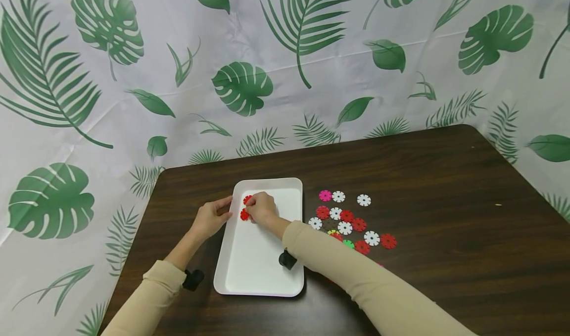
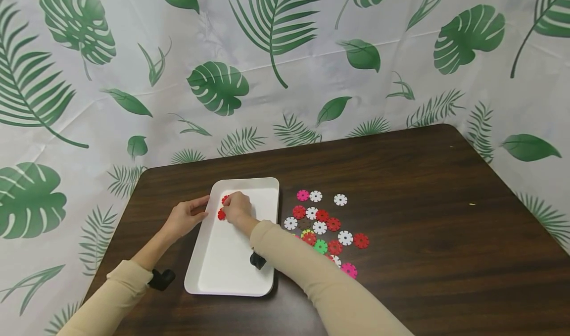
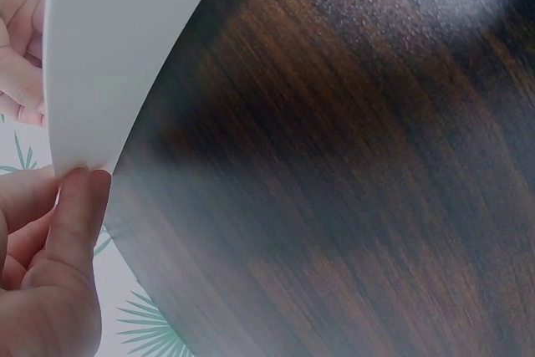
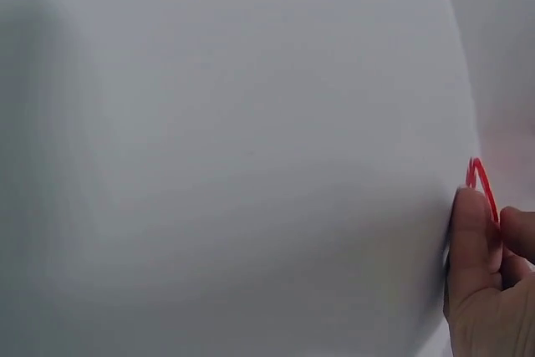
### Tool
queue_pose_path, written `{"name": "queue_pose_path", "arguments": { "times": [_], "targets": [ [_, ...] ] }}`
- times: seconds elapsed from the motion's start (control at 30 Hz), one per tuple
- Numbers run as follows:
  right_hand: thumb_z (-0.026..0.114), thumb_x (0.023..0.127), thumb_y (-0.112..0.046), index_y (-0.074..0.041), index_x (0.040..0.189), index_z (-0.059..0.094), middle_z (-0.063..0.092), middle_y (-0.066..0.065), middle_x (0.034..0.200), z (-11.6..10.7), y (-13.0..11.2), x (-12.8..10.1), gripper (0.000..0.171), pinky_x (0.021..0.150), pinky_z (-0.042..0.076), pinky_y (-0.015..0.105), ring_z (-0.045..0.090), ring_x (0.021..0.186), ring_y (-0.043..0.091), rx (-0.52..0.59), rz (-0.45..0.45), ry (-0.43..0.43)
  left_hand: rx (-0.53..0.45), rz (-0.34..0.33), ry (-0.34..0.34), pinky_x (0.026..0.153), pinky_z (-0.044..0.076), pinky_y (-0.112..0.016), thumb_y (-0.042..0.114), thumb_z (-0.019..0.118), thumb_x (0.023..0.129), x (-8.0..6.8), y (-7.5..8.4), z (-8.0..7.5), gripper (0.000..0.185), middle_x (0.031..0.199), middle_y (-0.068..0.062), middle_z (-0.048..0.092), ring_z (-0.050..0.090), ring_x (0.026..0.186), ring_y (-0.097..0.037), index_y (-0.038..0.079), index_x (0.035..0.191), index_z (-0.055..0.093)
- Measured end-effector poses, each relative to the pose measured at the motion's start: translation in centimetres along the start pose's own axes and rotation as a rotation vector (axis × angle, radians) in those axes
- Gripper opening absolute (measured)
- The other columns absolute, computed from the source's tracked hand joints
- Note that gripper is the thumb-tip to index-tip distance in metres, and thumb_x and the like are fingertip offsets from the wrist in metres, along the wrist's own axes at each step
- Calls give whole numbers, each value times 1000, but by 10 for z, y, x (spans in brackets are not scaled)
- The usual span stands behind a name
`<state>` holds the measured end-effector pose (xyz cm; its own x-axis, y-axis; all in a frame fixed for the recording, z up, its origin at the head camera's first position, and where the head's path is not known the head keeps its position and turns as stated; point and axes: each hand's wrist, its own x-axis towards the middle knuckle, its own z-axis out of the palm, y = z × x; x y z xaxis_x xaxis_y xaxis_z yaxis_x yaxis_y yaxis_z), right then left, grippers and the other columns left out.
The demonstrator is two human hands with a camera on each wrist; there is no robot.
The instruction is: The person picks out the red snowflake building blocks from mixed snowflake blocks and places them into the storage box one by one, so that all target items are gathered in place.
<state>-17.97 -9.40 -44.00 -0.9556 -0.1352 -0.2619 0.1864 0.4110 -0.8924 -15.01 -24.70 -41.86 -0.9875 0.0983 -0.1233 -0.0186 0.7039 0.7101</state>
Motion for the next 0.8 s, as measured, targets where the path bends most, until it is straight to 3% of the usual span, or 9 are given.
{"name": "queue_pose_path", "arguments": {
  "times": [0.4, 0.53, 0.8],
  "targets": [
    [61, 86, -1, -1, 85, 70, 56, 1, 65, -4, -1, -2, 10, 41, 47, 16, 48, 41, 7, -27, -8, 9, 15, -2, 4, 84, 53, -42, -5, 60, 87, -1, 0, 0, 48, 132, -27, 51, 60, 109, -39, -5, 133, 48],
    [61, 87, -1, 0, 87, 70, 58, 2, 66, -8, -3, -3, 10, 43, 48, 16, 50, 45, 8, 13, 11, 5, 21, -2, 4, 84, 53, -42, -4, 60, 87, -1, 2, 1, 48, 132, -27, 51, 60, 108, -38, -5, 133, 48],
    [62, 88, -2, 6, 97, 69, 68, 15, 83, -19, -14, -4, 14, 64, 58, 30, 64, 62, 22, 147, 10, -42, 41, 8, 9, 84, 54, -41, -3, 61, 86, -1, 2, 0, 47, 131, -26, 52, 62, 105, -36, -5, 132, 50]
  ]
}}
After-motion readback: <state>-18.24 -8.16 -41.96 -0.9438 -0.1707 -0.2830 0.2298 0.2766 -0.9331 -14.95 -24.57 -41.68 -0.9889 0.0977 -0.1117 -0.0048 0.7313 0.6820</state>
